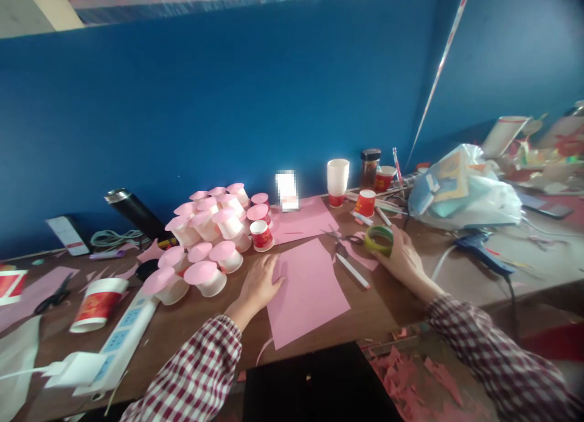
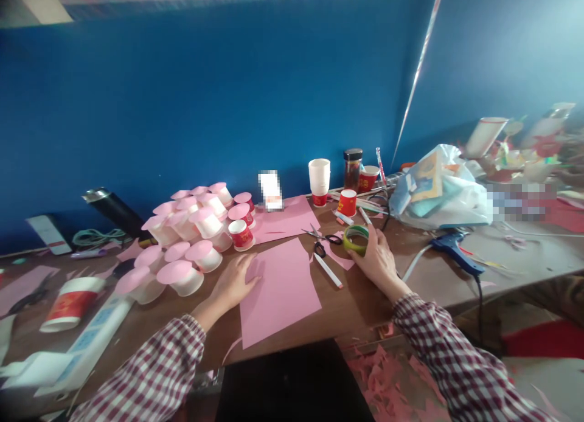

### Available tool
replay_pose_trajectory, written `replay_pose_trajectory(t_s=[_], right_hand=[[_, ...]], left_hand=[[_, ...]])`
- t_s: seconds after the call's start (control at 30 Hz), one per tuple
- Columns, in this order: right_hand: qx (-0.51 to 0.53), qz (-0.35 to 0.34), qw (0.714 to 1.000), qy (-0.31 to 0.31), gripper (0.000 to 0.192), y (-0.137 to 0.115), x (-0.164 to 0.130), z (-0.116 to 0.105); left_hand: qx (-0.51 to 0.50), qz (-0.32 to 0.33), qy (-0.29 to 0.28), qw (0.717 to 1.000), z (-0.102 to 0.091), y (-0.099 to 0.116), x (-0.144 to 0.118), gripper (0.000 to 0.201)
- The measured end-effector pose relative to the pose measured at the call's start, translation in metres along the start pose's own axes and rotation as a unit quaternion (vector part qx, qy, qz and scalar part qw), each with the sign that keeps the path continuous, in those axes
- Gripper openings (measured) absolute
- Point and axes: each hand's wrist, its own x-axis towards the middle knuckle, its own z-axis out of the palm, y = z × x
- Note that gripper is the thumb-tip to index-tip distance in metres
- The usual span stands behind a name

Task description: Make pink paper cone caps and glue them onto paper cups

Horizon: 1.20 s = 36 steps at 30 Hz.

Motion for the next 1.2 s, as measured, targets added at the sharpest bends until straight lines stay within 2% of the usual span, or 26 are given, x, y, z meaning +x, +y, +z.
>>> replay_pose_trajectory(t_s=[0.1,0.2,0.27,0.37,0.47,0.57,0.77,0.87,0.93,1.2], right_hand=[[-0.025,-0.027,0.998,0.047,0.087,-0.008,-0.002,-0.008],[-0.009,-0.098,0.990,0.101,0.068,-0.029,-0.011,-0.019],[0.023,-0.174,0.983,0.057,0.052,-0.044,-0.021,-0.022],[0.021,-0.229,0.969,-0.089,0.043,-0.062,-0.036,-0.015],[-0.002,-0.208,0.962,-0.174,0.047,-0.069,-0.045,-0.002],[-0.018,-0.195,0.961,-0.197,0.041,-0.067,-0.045,0.006],[-0.019,-0.207,0.962,-0.176,0.034,-0.064,-0.032,-0.001],[-0.040,-0.208,0.969,-0.131,0.033,-0.072,-0.018,-0.007],[-0.077,-0.196,0.969,-0.128,0.028,-0.081,-0.005,-0.009],[-0.163,-0.178,0.962,-0.128,0.019,-0.107,0.045,0.014]], left_hand=[[0.009,-0.002,-0.017,1.000,0.000,-0.004,0.001,0.053],[0.011,0.001,-0.029,1.000,-0.001,-0.008,0.001,0.054],[0.006,0.003,-0.031,1.000,-0.001,-0.009,0.002,0.054],[-0.002,-0.004,-0.033,0.999,-0.001,-0.010,0.002,0.054],[-0.004,-0.019,-0.044,0.999,0.000,-0.008,0.001,0.056],[-0.011,-0.026,-0.051,0.998,0.000,-0.007,0.001,0.055],[-0.017,-0.019,-0.063,0.998,-0.003,-0.009,0.002,0.055],[-0.030,-0.007,-0.072,0.997,-0.005,-0.012,0.002,0.055],[-0.037,0.002,-0.073,0.997,-0.007,-0.014,0.001,0.054],[-0.047,0.005,-0.077,0.996,-0.007,-0.021,-0.007,0.048]])
